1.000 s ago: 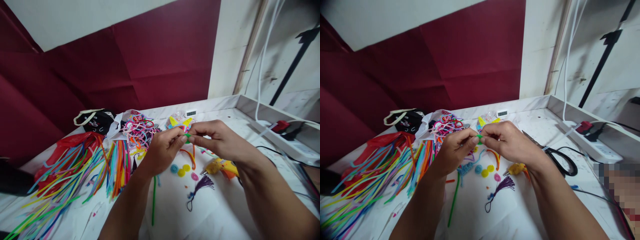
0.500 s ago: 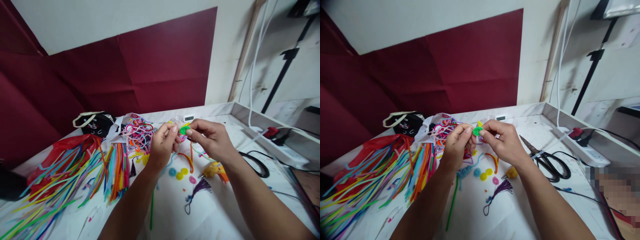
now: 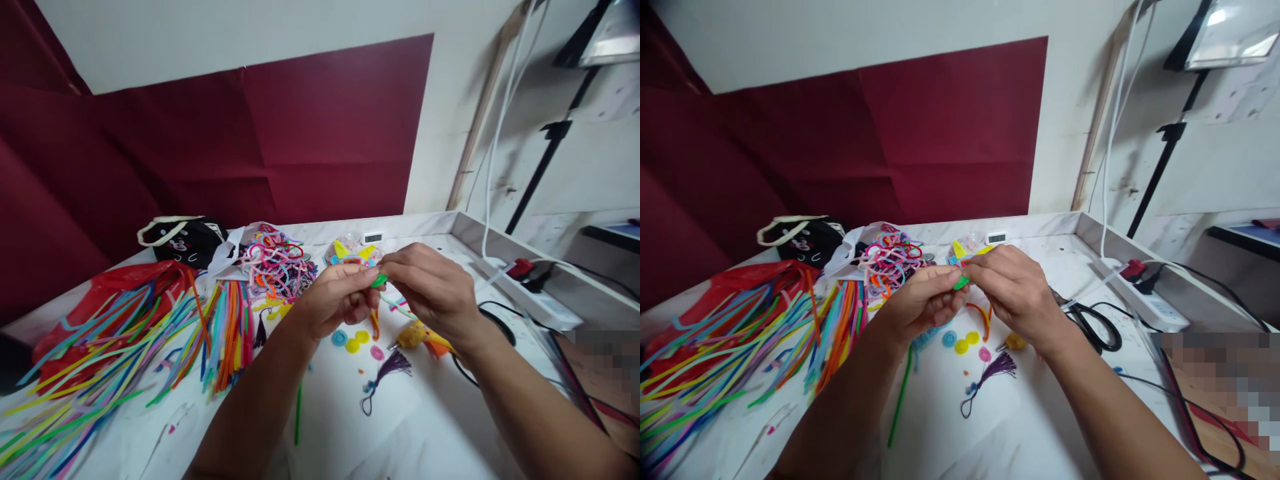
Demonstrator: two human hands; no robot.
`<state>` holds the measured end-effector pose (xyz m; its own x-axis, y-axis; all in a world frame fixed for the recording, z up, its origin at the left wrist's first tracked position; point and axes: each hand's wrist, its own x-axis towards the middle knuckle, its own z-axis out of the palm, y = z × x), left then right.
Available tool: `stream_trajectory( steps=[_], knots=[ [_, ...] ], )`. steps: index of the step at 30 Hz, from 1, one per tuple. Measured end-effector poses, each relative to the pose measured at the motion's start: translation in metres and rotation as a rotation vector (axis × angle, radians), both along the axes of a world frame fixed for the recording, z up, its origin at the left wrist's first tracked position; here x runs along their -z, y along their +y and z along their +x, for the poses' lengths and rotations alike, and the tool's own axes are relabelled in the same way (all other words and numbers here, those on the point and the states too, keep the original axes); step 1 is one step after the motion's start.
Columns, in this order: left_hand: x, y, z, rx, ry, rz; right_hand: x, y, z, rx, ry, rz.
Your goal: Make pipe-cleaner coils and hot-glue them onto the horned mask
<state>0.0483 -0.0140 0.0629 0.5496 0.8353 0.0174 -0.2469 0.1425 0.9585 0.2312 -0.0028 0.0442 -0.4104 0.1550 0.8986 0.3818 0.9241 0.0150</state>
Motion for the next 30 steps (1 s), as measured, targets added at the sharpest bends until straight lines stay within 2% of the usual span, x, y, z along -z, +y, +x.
stream_trajectory(
  steps=[5, 9, 12, 18, 25, 30],
  knots=[
    [0.002, 0.004, -0.001, 0.012, 0.023, 0.012, 0.003, 0.0, 0.008, 0.059, -0.077, 0.072],
    [0.003, 0.005, -0.002, -0.027, 0.028, 0.029, 0.002, -0.002, 0.006, 0.087, -0.076, -0.007],
    [0.004, 0.004, 0.0, -0.081, 0.033, 0.094, 0.001, -0.009, 0.0, 0.025, 0.032, -0.165],
    [0.004, -0.001, 0.005, -0.278, 0.063, 0.3, 0.002, -0.022, -0.01, -0.067, 0.33, -0.697],
    [0.007, -0.004, 0.005, -0.378, 0.193, 0.467, 0.003, -0.023, -0.01, -0.177, 0.506, -0.948],
    [0.008, -0.005, 0.008, -0.364, 0.245, 0.504, -0.001, -0.022, -0.013, -0.204, 0.614, -1.023]
  ],
)
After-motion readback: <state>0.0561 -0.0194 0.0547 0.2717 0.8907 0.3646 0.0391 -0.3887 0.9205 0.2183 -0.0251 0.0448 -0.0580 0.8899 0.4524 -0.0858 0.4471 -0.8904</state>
